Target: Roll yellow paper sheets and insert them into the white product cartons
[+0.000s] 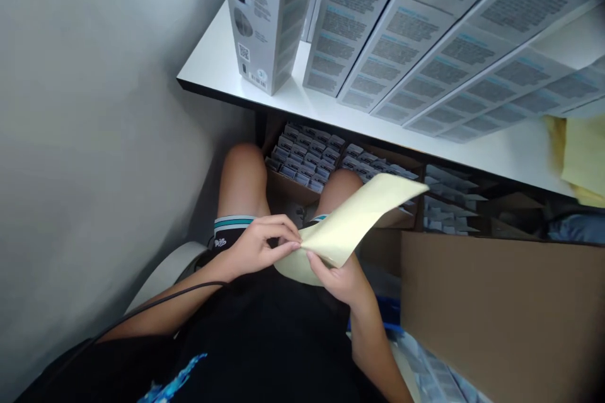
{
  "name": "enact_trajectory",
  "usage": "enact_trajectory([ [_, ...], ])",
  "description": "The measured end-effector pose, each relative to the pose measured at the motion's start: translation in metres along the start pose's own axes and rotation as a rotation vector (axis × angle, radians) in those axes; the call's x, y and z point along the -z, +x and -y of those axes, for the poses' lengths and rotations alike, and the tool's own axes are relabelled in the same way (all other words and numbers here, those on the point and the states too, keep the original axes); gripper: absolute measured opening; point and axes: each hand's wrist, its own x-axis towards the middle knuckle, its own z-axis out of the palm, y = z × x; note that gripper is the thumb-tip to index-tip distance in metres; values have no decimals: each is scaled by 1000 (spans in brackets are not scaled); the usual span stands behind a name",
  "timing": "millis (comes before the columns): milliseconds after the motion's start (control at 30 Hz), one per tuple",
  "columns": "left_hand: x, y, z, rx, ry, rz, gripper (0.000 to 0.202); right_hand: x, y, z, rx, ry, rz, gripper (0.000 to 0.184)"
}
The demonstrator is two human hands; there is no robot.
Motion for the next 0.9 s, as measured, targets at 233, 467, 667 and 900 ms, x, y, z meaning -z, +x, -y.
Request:
enact_trajectory([
  [233,-3,-5,3,25,-43,-52,14,-3,-4,-5,-31,47,-5,36],
  [467,-2,-5,7,40,-81,-250,15,11,-14,-15,-142,158,-84,35],
  [667,5,-6,19,174,-110,-375,26,92,-49,-49,-263,123,-708,40],
  [900,-3,-3,30,347,-46,-253,44,219,-27,-32,-17,251,-1414,65],
])
